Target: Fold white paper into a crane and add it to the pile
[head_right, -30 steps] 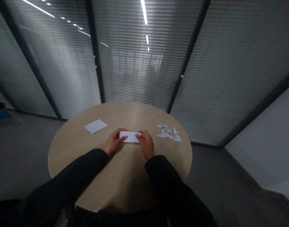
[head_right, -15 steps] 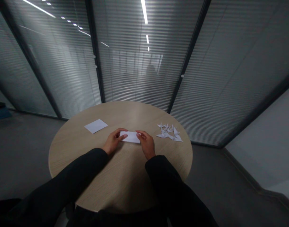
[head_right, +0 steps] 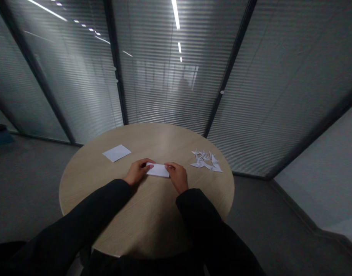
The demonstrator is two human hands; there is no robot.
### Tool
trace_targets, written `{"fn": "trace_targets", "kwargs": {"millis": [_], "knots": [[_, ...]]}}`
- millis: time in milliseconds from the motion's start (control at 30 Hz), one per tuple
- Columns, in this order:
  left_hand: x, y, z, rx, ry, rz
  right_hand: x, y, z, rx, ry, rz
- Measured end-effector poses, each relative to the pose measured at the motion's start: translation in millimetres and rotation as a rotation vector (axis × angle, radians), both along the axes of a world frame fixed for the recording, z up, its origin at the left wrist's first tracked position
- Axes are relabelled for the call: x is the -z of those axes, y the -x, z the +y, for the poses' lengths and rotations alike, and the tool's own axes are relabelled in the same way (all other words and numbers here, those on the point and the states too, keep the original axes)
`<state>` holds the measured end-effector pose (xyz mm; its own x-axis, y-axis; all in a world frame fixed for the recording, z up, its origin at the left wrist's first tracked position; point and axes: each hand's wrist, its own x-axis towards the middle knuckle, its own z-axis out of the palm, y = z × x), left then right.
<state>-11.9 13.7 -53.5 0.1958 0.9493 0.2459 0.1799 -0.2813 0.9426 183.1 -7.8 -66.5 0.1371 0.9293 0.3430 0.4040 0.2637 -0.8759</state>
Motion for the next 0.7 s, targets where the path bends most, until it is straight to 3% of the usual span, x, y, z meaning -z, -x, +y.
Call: {"fn": "trace_targets", "kwargs": {"millis": [133,467,700], "knots": [[-0.4,5,3,-0.008,-0.129,0.199,7.5,0,3,-0.001,0.027,-0.137],[7.2,10,8,0.028,-0.239,0.419,13.4,5,10,0.019,-0.081,-0.565],[8.9,9,7,-0.011,-0.407,0.609,8.2,6,7,-0.046,-0.211,-0.649]]}}
